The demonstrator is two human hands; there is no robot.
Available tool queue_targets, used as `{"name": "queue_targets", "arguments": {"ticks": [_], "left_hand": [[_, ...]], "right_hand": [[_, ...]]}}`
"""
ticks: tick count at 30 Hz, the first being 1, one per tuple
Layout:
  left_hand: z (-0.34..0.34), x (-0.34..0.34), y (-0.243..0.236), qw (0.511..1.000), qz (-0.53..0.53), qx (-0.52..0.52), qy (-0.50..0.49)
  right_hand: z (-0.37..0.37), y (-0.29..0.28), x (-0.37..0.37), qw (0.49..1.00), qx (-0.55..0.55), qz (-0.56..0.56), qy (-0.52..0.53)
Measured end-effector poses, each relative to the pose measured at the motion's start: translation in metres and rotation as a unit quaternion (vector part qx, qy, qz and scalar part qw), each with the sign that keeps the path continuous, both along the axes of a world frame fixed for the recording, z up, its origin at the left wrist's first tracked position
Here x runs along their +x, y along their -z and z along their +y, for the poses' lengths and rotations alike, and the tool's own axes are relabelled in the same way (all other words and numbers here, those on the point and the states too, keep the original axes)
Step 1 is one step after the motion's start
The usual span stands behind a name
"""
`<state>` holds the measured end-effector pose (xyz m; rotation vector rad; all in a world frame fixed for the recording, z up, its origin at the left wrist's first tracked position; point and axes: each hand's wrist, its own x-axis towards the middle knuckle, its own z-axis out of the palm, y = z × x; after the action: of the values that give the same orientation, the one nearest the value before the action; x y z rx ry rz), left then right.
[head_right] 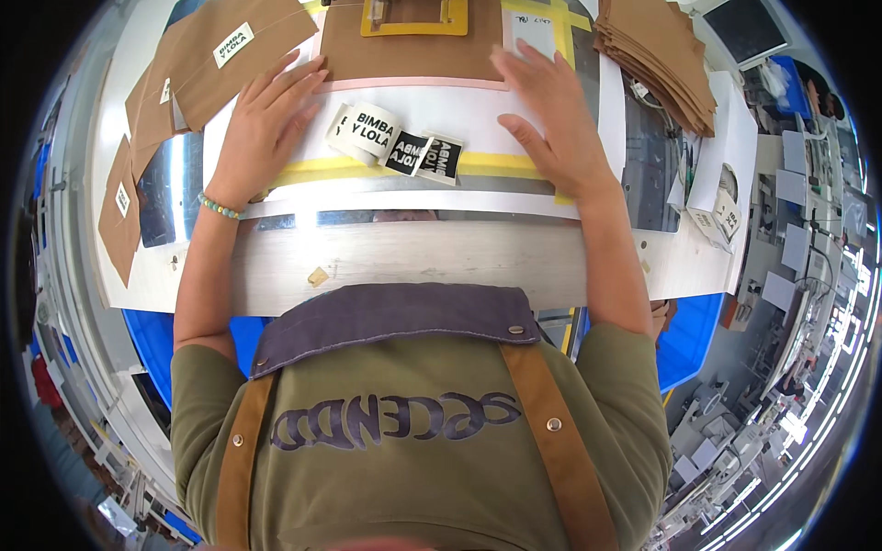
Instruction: Position and sew brand labels onto leather patches using an industrial sewing machine.
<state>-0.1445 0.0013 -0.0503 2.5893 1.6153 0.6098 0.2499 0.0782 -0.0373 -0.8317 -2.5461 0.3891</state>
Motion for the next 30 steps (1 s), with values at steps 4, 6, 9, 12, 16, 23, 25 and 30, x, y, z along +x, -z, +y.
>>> {"name": "queue_targets", "arguments": {"ticks": [4, 6, 9, 12, 16, 23, 25, 30], "left_hand": [[-0.0003, 0.0006, -0.0019, 1.0, -0.022, 0.012, -0.012], [-0.0002, 0.0039, -0.0011, 1.0, -0.015, 0.012, -0.003], [-0.0011, 0.0072, -0.0008, 1.0, 0.004, 0.004, 0.005], [-0.0025, 0.0062, -0.0014, 1.0, 0.025, -0.007, 0.009], [-0.0013, 0.0013, -0.0016, 0.999, 0.033, 0.008, 0.01], [-0.0017, 0.0032, -0.0029, 0.998, -0.044, 0.034, -0.007], [-0.0023, 0.003, -0.004, 1.0, 0.01, -0.009, 0.015], [-0.0009, 0.0019, -0.0064, 1.0, -0.025, 0.014, -0.011]], "right_hand": [[-0.0001, 0.0025, -0.0003, 0.999, -0.003, 0.044, 0.032], [-0.0011, 0.0024, -0.0013, 0.999, 0.028, -0.031, 0.029], [-0.0032, 0.0007, -0.0026, 0.99, 0.048, -0.128, 0.03], [-0.004, -0.0006, -0.0037, 0.987, 0.061, -0.145, 0.028], [-0.002, -0.0021, -0.0031, 0.99, 0.045, -0.135, 0.024], [-0.0037, -0.0025, -0.0061, 0.991, 0.034, -0.121, 0.046], [-0.0034, -0.0028, -0.0064, 0.988, 0.039, -0.145, 0.047], [-0.0036, -0.0034, -0.0062, 0.994, 0.021, -0.097, 0.041]]}}
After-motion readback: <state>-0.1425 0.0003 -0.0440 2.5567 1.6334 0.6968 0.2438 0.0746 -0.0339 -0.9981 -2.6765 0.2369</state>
